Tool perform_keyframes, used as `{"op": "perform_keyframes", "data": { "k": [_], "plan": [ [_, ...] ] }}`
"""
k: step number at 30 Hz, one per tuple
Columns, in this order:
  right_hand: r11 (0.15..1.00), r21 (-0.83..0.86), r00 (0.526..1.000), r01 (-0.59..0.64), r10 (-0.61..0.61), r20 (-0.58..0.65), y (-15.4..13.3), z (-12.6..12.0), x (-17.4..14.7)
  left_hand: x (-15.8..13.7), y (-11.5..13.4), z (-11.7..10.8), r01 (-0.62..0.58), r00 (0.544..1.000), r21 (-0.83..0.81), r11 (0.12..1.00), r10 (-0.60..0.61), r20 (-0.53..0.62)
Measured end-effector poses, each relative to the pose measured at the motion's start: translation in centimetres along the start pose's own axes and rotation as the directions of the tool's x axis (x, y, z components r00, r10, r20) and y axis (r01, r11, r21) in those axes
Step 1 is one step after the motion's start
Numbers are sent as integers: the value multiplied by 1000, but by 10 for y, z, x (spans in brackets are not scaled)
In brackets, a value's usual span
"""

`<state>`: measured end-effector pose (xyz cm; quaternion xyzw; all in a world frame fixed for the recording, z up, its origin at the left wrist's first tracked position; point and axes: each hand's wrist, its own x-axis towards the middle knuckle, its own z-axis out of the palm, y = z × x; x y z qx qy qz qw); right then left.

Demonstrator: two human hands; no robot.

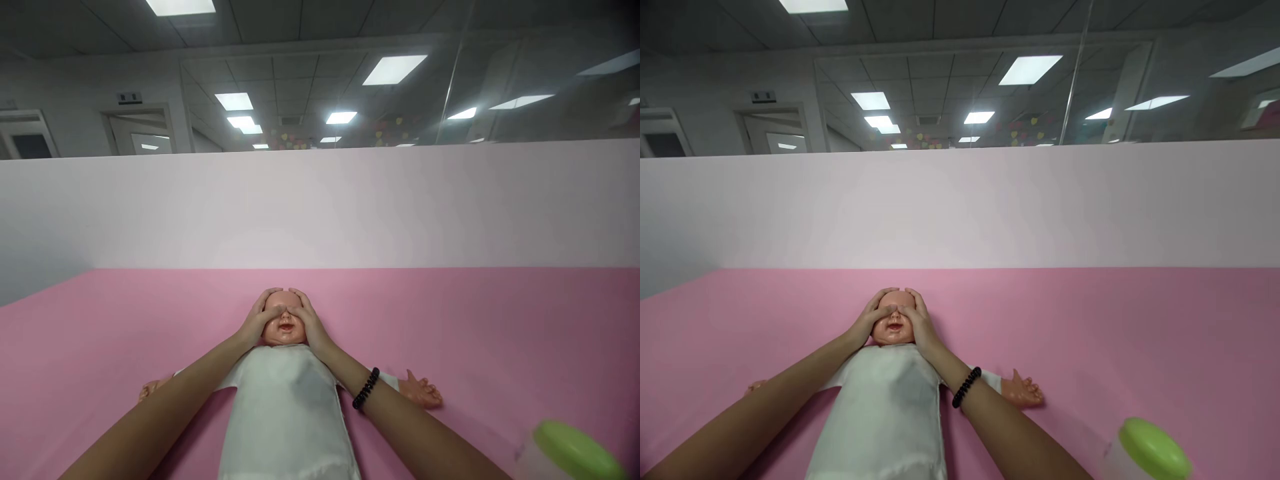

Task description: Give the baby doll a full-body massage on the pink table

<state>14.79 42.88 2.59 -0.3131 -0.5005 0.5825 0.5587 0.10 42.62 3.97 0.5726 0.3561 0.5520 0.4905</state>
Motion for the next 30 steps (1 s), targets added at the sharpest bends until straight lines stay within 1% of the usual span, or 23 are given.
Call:
{"op": "perform_keyframes", "data": {
  "k": [2,5,7,10,12,17,21,23,27,30],
  "plan": [
    [1000,24,1000,8,-8,-9,1,0,1,2,-3,-1,1,1000,2,1000,-1,-9],
    [998,64,1000,3,-2,-13,1,-1,2,4,-7,-2,15,1000,-36,999,-15,-13],
    [999,46,1000,-1,1,-8,1,-1,2,5,-7,-2,9,1000,-25,1000,-9,-5],
    [1000,-19,1000,5,-4,9,1,-2,1,4,-6,-3,-14,1000,36,999,14,5],
    [1000,-19,1000,9,-9,7,2,-3,2,4,-6,-3,-12,1000,55,998,12,3],
    [999,54,1000,1,0,-4,2,-2,2,6,-8,-4,17,1000,-9,1000,-17,-24],
    [999,32,1000,-8,7,25,-1,-2,-1,4,-6,-3,15,1000,20,1000,-15,-4],
    [1000,26,1000,-15,14,21,-2,-2,-1,4,-6,-3,14,1000,29,999,-14,-12],
    [997,72,1000,-11,11,3,-3,-1,-1,6,-9,-4,44,999,-13,999,-44,-32],
    [999,51,1000,-8,7,22,-3,-2,-2,6,-10,-6,16,1000,3,1000,-16,-6]
  ]
}}
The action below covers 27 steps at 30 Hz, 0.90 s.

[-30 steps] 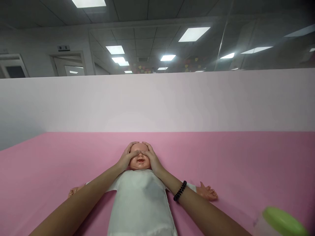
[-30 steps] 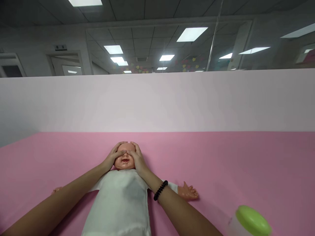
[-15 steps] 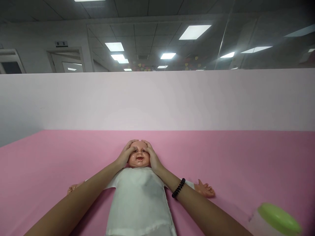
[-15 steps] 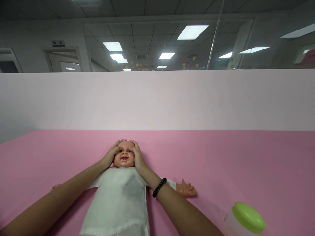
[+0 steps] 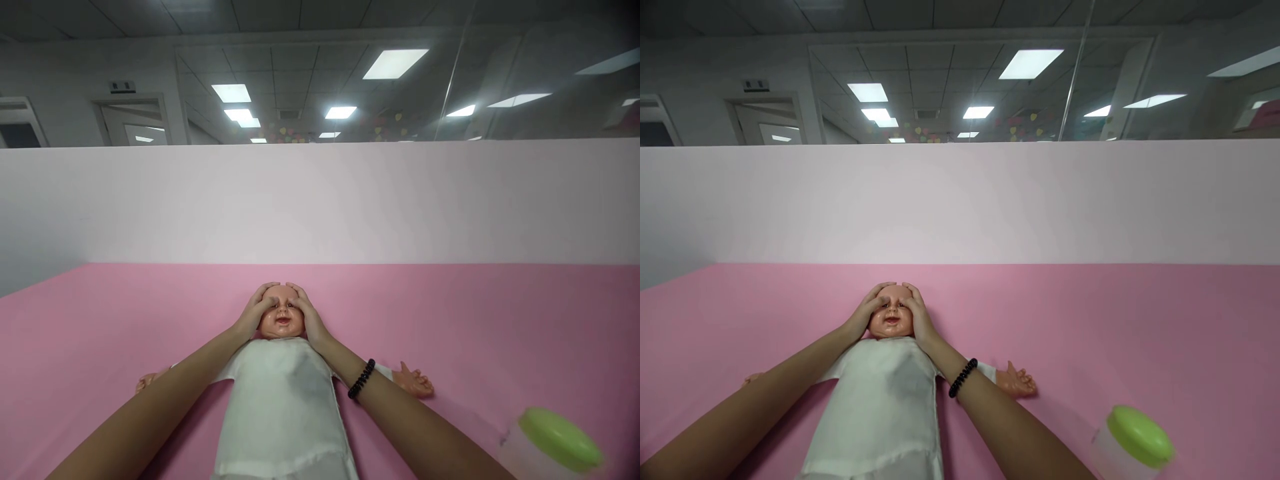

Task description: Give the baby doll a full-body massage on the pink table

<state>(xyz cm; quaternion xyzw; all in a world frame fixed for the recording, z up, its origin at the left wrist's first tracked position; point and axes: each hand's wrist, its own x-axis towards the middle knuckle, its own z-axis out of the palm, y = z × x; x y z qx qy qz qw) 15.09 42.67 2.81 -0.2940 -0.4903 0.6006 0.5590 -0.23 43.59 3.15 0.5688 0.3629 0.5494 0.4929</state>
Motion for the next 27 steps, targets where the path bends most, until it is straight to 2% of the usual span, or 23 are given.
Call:
{"op": "perform_keyframes", "data": {
  "k": [4,9,14,19,24,27],
  "plan": [
    [998,-62,1000,5,-4,15,1,-2,0,-1,1,0,-18,1000,45,999,18,0],
    [1000,-5,1000,3,-3,2,4,-2,1,0,1,1,20,1000,-16,1000,-20,-8],
    [998,-64,1000,9,-8,12,5,-4,0,-2,2,1,-2,1000,27,1000,2,14],
    [1000,-10,1000,16,-16,10,7,-5,2,-1,2,2,23,1000,0,1000,-23,-16],
    [998,-56,999,20,-18,27,8,-5,2,0,-1,2,3,1000,0,1000,-3,8],
    [999,-51,1000,10,-9,30,6,-4,2,0,-1,1,31,1000,25,999,-31,-3]
  ]
}}
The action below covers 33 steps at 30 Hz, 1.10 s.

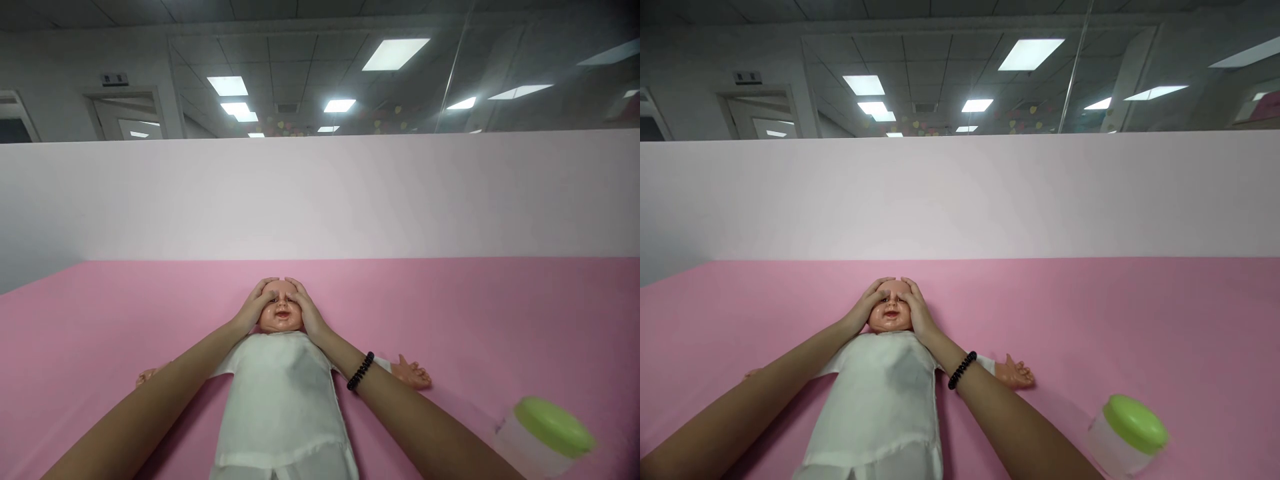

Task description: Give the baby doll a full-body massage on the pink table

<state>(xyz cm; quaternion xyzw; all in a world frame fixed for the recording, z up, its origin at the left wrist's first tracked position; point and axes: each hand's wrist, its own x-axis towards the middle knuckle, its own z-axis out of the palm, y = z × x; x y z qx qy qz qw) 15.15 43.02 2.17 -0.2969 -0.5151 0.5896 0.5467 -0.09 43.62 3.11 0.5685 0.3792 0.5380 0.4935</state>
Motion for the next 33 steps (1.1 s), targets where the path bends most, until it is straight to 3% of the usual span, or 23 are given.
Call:
{"op": "perform_keyframes", "data": {
  "k": [3,5,8,10,14,21,28,33],
  "plan": [
    [1000,26,999,-10,9,32,-6,-2,0,-1,6,-8,60,996,33,998,-62,62],
    [999,1,991,-49,49,121,-13,-9,-1,-3,15,-17,96,979,79,992,-108,172],
    [982,-126,931,-144,177,318,-26,-23,-3,-7,31,-29,154,906,197,968,-218,362],
    [964,-208,887,-164,237,398,-33,-31,-5,-10,39,-33,182,860,260,948,-282,425],
    [956,-240,859,-167,260,441,-38,-36,-6,-11,43,-34,181,842,270,946,-291,455],
    [972,-139,861,-188,232,454,-33,-36,-4,-7,33,-39,129,839,264,956,-247,485],
    [972,-170,864,-160,221,453,-33,-37,-5,-9,32,-36,-3,851,281,960,-145,505],
    [974,-135,861,-180,223,457,-33,-36,-4,-9,33,-38,34,831,275,961,-180,527]
  ]
}}
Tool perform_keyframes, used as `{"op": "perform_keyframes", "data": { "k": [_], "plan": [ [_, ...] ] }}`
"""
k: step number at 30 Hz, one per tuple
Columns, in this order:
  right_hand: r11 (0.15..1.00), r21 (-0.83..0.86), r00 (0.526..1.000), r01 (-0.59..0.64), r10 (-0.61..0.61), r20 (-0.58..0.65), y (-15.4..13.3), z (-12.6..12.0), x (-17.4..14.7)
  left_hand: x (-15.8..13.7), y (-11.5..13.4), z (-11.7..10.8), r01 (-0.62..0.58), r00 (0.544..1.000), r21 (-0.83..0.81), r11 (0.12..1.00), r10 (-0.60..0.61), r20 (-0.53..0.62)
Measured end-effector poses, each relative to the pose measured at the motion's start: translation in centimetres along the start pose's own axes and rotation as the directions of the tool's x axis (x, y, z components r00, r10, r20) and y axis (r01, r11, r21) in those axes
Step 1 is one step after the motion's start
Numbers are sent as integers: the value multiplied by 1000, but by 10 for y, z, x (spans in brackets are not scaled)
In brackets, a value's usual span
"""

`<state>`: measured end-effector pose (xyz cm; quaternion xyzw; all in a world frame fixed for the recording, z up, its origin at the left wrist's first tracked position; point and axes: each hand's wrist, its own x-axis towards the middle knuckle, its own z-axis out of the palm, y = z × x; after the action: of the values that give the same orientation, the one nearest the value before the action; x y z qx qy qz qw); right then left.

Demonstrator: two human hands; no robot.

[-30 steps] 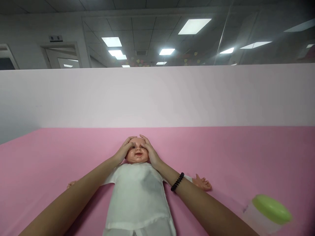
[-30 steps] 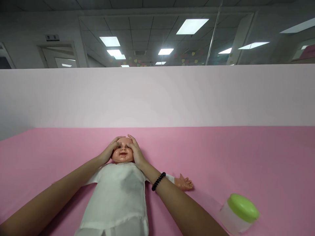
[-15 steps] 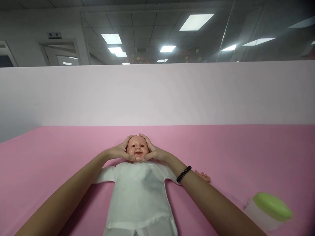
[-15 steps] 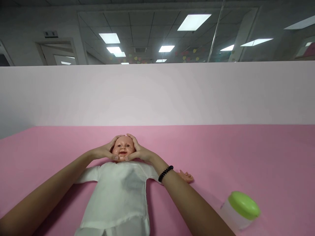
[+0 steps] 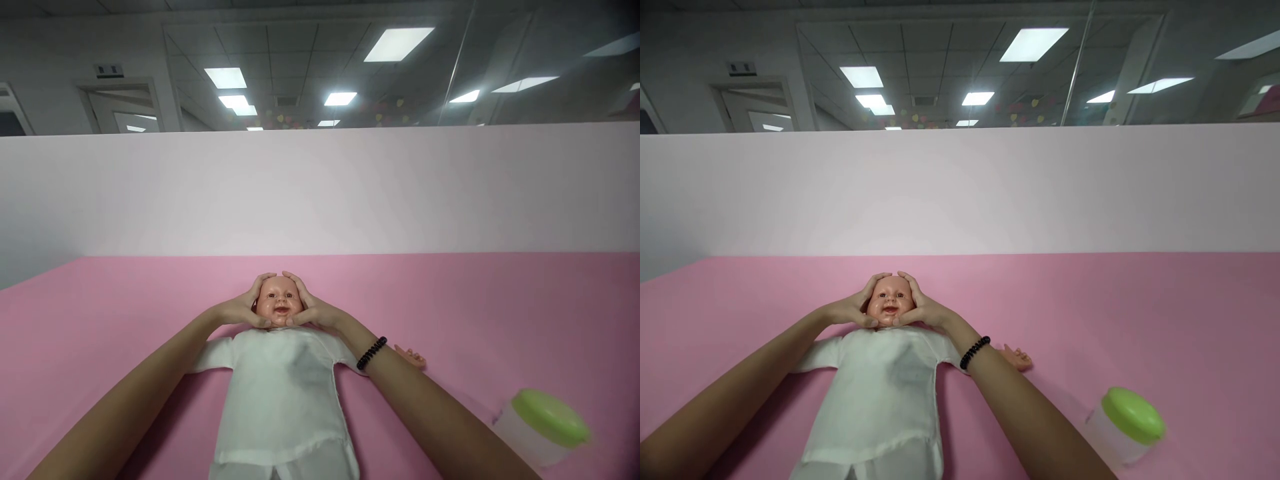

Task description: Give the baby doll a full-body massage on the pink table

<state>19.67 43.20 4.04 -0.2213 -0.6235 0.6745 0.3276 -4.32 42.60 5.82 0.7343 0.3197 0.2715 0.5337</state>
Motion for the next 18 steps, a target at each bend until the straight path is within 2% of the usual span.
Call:
{"op": "perform_keyframes", "data": {
  "k": [4,6,9,12,16,18],
  "plan": [
    [1000,-29,1000,-1,0,-29,0,2,0,1,3,6,-17,997,-9,1000,17,-77],
    [1000,-1,1000,-1,1,-27,2,1,1,1,8,9,15,994,11,1000,-14,-112],
    [998,54,1000,-8,8,-6,3,-1,2,-1,17,10,108,991,30,994,-105,-86],
    [999,47,1000,-18,18,1,1,1,2,-2,23,9,134,991,34,990,-134,-27],
    [1000,-17,999,-13,13,-34,0,4,1,-1,23,8,150,987,44,988,-146,-66],
    [1000,6,1000,-3,3,-25,2,3,2,0,21,8,157,986,51,986,-153,-70]
  ]
}}
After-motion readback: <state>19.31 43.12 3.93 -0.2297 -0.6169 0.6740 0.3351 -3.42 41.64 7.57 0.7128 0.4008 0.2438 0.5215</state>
